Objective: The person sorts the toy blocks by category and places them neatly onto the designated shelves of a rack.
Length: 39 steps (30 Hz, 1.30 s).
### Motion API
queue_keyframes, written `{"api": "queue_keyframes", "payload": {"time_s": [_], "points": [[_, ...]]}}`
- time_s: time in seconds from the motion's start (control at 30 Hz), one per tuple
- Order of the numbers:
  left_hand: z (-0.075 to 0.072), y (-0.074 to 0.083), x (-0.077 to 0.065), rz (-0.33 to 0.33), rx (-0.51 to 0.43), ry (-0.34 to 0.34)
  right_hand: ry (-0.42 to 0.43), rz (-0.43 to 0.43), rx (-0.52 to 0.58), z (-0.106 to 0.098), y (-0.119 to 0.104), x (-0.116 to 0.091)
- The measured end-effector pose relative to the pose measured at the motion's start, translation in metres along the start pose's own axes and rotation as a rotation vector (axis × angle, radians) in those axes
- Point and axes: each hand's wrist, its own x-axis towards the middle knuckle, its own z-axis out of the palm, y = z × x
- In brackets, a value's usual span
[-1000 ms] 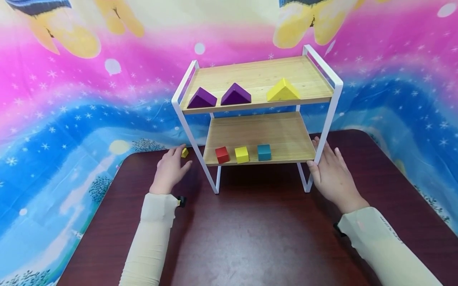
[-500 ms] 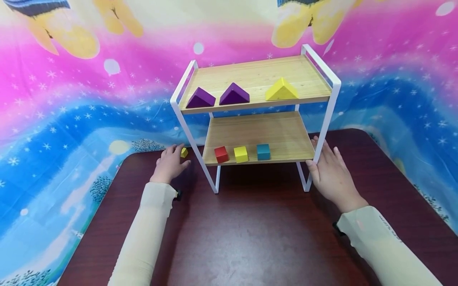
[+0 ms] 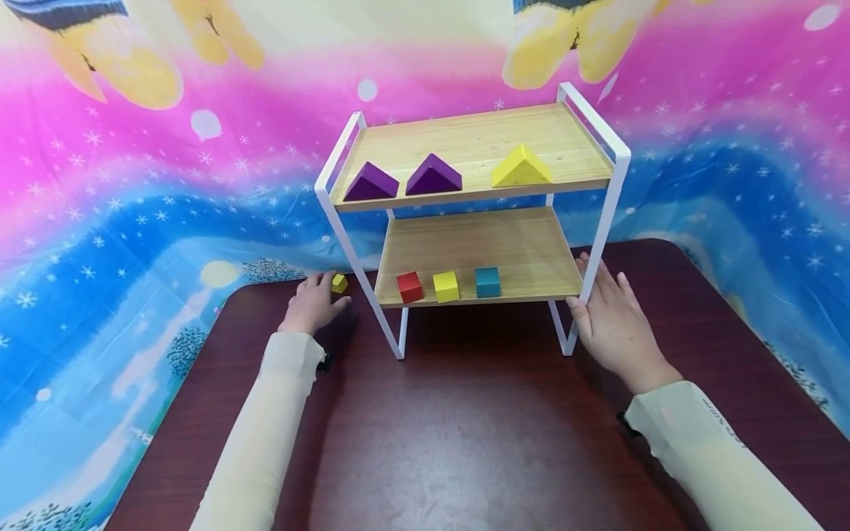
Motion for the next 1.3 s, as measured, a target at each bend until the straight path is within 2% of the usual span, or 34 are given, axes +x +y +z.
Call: {"api": "queue_keyframes", "payload": {"time_s": [0.23,0.47,0.7,0.9,1.3], "points": [[0.011,-0.007,0.012,-0.020,-0.026,-0.031,0.010,0.000,-0.001,-0.001,-0.001,0.000],[0.023,-0.009,0.015,-0.050,-0.049,-0.068,-0.014,0.006,-0.006,0.001,0.000,-0.001],[0.023,-0.011,0.025,-0.063,-0.032,-0.099,0.000,-0.006,-0.034,-0.001,0.000,-0.001],[0.025,-0.020,0.034,-0.070,-0.041,-0.108,-0.011,-0.008,-0.062,-0.002,0.000,-0.001],[0.023,-0.029,0.042,-0.107,-0.041,-0.147,-0.018,-0.008,-0.107,-0.005,0.000,-0.001]]}}
